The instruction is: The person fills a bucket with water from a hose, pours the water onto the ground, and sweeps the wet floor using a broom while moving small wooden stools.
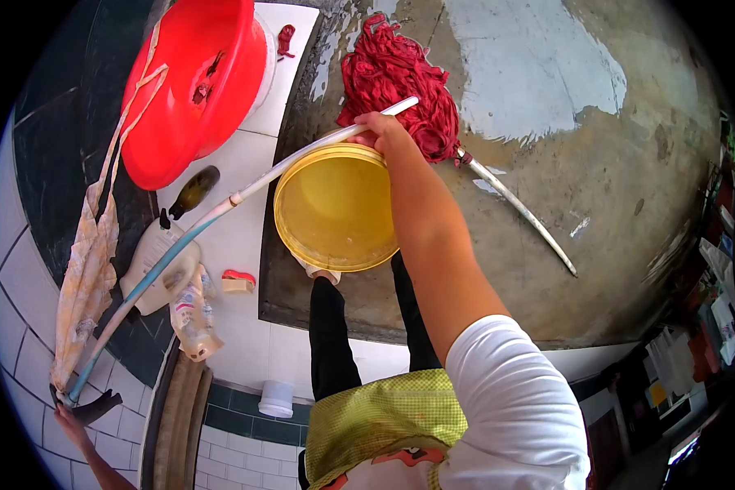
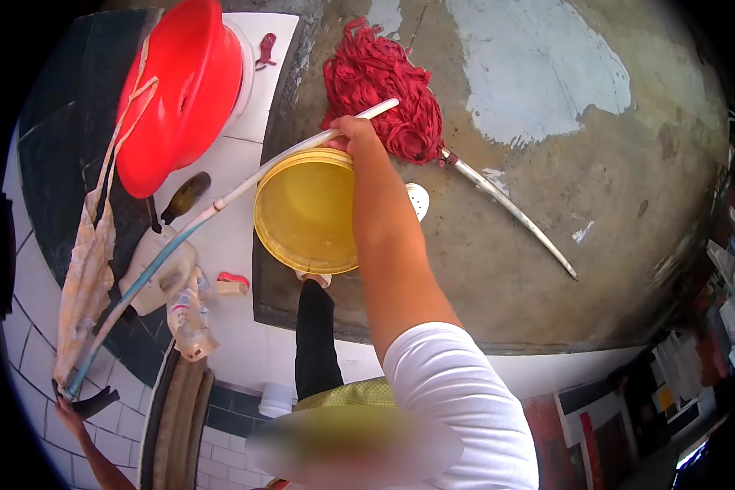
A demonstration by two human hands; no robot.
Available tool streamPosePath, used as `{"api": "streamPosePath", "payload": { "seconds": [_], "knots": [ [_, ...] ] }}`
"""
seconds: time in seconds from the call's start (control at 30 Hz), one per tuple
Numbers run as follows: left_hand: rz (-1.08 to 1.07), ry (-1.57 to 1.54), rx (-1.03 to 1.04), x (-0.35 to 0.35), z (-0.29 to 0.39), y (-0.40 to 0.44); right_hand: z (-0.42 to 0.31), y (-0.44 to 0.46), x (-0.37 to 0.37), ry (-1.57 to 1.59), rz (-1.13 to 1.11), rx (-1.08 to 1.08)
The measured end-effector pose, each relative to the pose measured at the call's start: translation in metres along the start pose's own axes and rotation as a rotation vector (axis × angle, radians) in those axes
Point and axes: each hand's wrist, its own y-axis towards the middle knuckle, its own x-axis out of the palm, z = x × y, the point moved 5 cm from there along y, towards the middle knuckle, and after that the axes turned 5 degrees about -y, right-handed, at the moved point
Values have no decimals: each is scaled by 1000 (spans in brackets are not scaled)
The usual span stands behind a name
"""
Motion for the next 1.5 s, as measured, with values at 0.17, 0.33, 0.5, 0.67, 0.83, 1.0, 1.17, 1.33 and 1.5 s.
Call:
{"api": "streamPosePath", "payload": {
  "seconds": [0.17,0.33,0.5,0.67,0.83,1.0,1.17,1.33,1.5],
  "knots": [
    [144,333,-67,-7,27,2,0,1,-1,-29,37,-1],
    [-96,562,-37,-4,14,16,-8,-13,-19,-380,156,-111],
    [79,247,84,7,-30,30,-4,-50,-71,-772,388,-315],
    [579,35,-159,-4,115,-72,30,-72,-103,-803,363,-347],
    [410,-30,475,98,290,-142,47,-80,-82,-544,129,-385],
    [-302,-623,780,235,563,-156,53,-89,-73,-626,-36,-562],
    [-676,-586,634,344,708,-130,69,-136,-70,-983,198,-680],
    [-809,-334,729,418,783,-120,101,-148,-85,-821,287,-694],
    [-672,-126,756,471,819,-111,173,-147,-100,-683,203,-535]
  ]
}}
